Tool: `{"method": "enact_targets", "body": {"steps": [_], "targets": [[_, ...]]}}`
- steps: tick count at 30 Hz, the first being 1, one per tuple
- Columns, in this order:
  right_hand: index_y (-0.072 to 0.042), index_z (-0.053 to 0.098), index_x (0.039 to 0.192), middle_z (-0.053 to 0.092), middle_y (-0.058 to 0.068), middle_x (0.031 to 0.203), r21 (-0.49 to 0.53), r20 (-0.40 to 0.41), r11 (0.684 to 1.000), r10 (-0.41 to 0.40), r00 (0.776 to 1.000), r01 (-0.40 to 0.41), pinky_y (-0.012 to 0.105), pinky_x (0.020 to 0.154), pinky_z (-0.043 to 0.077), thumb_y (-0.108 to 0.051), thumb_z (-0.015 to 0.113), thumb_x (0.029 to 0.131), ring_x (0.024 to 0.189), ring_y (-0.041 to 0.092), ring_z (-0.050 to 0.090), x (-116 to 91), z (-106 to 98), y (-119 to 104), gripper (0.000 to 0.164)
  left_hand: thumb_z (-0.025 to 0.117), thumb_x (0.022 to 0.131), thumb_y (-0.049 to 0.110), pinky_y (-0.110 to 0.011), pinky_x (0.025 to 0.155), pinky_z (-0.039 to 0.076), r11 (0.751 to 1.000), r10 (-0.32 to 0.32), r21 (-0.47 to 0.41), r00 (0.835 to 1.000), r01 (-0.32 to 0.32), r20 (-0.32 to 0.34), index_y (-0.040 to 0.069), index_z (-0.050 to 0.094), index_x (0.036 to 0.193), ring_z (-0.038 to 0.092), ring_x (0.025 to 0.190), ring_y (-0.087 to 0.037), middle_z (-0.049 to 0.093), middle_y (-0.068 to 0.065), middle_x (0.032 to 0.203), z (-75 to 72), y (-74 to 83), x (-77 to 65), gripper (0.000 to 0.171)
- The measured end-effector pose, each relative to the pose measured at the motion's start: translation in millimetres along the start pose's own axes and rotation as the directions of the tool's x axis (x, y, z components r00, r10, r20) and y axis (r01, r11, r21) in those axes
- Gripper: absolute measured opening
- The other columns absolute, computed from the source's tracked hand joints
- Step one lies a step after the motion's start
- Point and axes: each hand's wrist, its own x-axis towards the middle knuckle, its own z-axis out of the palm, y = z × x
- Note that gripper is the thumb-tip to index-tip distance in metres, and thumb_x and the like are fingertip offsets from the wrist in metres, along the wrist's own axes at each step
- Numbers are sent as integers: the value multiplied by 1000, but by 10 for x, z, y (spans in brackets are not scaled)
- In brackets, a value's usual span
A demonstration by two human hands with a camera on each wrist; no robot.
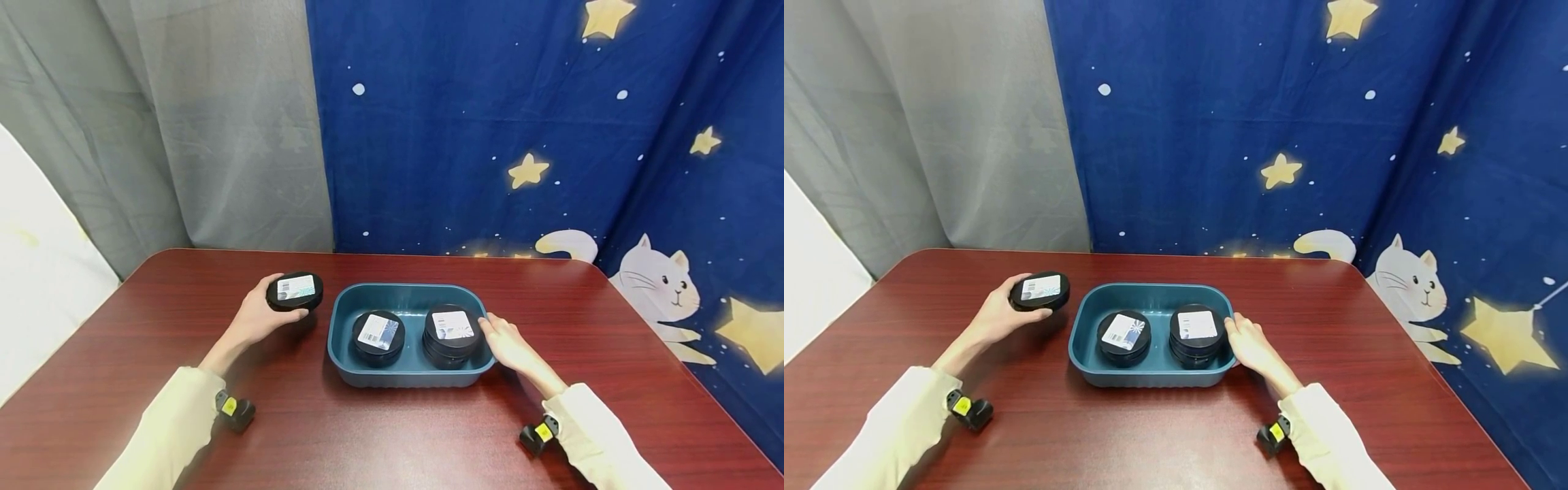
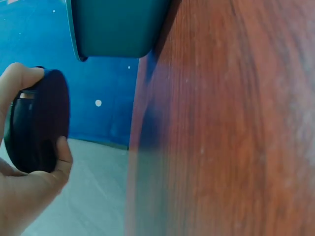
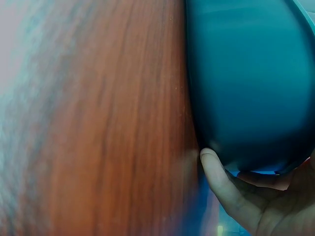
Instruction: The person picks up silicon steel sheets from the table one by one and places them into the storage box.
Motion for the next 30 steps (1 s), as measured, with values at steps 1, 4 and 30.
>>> {"method": "enact_targets", "body": {"steps": [1,4,30], "targets": [[7,53,106,58,22,100,0,-2,1000,-1,1000,1,47,83,40,-16,33,94,92,35,53,1,-1,-1,33,72,71,28,-49,92,32,1000,7,-12,1000,-7,-8,-4,28,133,40,113,-36,41,-26,125,1,12,-5,83],[6,53,103,58,21,97,1,-4,1000,-1,1000,1,47,81,40,-16,33,94,89,33,54,3,-2,-4,31,72,71,25,-46,92,32,998,28,-59,999,-30,-23,-3,29,133,41,112,-33,42,-25,125,12,43,-26,80],[5,54,101,58,20,95,8,-8,1000,-4,1000,4,46,79,41,-16,33,94,89,33,54,11,5,4,30,73,62,-10,-10,79,40,857,213,-476,977,-195,-18,-5,31,129,45,98,0,40,-22,123,250,363,-109,79]]}}
